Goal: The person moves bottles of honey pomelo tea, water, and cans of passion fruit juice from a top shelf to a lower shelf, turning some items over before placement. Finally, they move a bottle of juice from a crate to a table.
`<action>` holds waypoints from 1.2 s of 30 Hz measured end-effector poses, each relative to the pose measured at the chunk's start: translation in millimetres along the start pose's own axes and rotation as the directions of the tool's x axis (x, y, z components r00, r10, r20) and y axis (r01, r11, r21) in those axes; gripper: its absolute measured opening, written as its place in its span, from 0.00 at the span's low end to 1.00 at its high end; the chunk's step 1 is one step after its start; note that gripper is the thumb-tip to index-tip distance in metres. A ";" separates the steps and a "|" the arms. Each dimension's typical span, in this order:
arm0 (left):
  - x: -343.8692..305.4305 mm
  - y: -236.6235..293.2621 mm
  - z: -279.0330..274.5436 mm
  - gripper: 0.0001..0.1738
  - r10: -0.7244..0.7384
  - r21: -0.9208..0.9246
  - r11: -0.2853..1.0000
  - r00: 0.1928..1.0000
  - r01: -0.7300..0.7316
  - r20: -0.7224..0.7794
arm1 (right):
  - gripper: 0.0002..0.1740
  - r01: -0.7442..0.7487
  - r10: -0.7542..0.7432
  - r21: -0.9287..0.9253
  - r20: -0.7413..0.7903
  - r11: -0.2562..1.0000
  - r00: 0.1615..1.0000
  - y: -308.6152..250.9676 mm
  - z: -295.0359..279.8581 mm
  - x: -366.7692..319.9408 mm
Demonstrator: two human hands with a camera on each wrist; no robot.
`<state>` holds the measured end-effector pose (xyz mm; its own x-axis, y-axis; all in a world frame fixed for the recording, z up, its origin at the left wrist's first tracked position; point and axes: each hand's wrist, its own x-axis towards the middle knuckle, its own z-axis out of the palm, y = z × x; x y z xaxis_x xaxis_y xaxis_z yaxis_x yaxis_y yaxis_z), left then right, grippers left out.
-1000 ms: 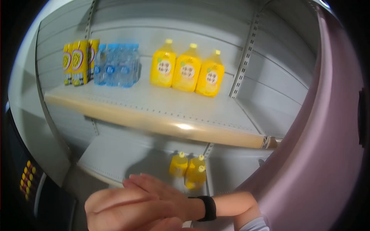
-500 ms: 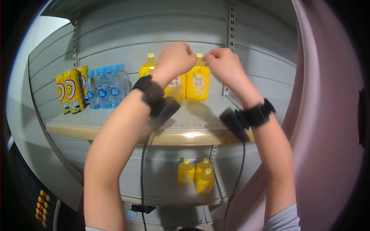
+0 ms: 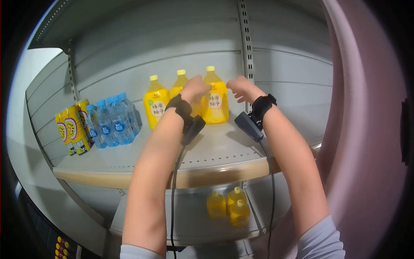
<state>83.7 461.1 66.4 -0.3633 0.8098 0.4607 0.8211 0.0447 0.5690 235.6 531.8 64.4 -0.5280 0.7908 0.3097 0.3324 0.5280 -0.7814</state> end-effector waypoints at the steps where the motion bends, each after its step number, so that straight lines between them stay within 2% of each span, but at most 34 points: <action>1: 1.1 -3.6 3.9 0.29 0.001 -0.016 1.000 1.000 -0.001 -0.018 | 0.26 0.024 -0.024 0.014 0.042 1.000 0.999 7.2 1.1 6.8; 2: 4.1 -5.6 6.5 0.23 -0.002 -0.032 0.999 0.999 0.001 -0.032 | 0.27 0.042 -0.045 0.032 0.084 0.999 0.995 14.9 2.5 14.1; 3: 5.6 -5.1 7.2 0.19 -0.003 -0.048 0.999 0.999 0.001 -0.048 | 0.30 -0.004 0.001 0.018 0.166 1.000 0.986 16.1 0.3 20.5; 7: 22.5 -15.4 16.5 0.15 0.072 0.131 0.989 0.994 -0.062 -0.079 | 0.33 -0.014 -0.005 0.072 0.258 0.997 0.966 35.7 8.1 34.6; 9: 25.2 -16.6 23.7 0.13 0.135 0.244 0.964 0.984 -0.103 -0.118 | 0.33 0.037 -0.039 0.012 0.324 0.999 0.945 38.9 16.1 35.7; 10: 24.8 -16.1 24.8 0.13 0.144 0.241 0.964 0.983 -0.113 -0.115 | 0.33 0.065 -0.055 -0.016 0.358 0.998 0.932 39.5 19.3 33.6; 11: 24.0 -15.9 24.5 0.13 0.152 0.239 0.963 0.982 -0.121 -0.113 | 0.31 0.116 -0.128 0.056 0.331 0.992 0.935 39.9 19.2 30.5; 12: 23.5 -17.1 24.3 0.13 0.159 0.237 0.963 0.981 -0.129 -0.114 | 0.30 0.108 -0.114 0.037 0.292 0.993 0.950 37.5 18.4 26.0; 15: 21.7 -20.8 17.3 0.14 0.269 0.260 0.944 0.928 -0.202 -0.258 | 0.26 0.084 -0.086 0.023 0.158 0.996 0.984 30.3 16.9 23.8; 18: 4.6 -12.5 6.2 0.14 0.254 0.157 0.963 0.931 -0.219 -0.263 | 0.27 0.096 -0.095 -0.001 0.149 0.995 0.984 32.3 8.9 25.3; 21: -10.3 -1.0 1.2 0.15 0.251 0.144 0.964 0.946 -0.224 -0.206 | 0.29 0.120 -0.122 0.019 0.172 0.993 0.978 27.1 11.5 10.5; 24: 1.1 -9.1 14.5 0.22 0.223 0.170 0.968 0.943 -0.185 -0.247 | 0.31 0.181 -0.162 -0.127 0.150 0.975 0.975 25.6 16.8 9.9; 27: 2.6 -17.6 18.6 0.36 0.244 0.228 0.955 0.940 -0.190 -0.238 | 0.31 0.120 -0.118 -0.045 0.037 0.992 0.992 25.4 21.0 7.5; 30: 7.7 -25.1 25.5 0.42 0.400 0.373 0.868 0.906 -0.326 -0.140 | 0.31 0.070 -0.068 -0.010 0.157 0.998 0.985 8.4 16.6 -16.9; 33: -8.8 -11.8 34.2 0.39 0.336 0.297 0.918 0.914 -0.264 -0.226 | 0.27 0.151 -0.174 0.137 0.173 0.979 0.969 26.1 20.5 -0.8; 36: -7.6 -14.4 40.3 0.41 0.376 0.228 0.919 0.887 -0.320 -0.268 | 0.23 0.151 -0.157 0.069 0.090 0.986 0.984 30.0 17.9 3.4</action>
<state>92.3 477.8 27.3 -0.1319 0.5783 0.8051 0.9717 -0.0851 0.2204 229.8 544.7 32.3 -0.6416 0.6671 0.3787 0.1940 0.6187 -0.7613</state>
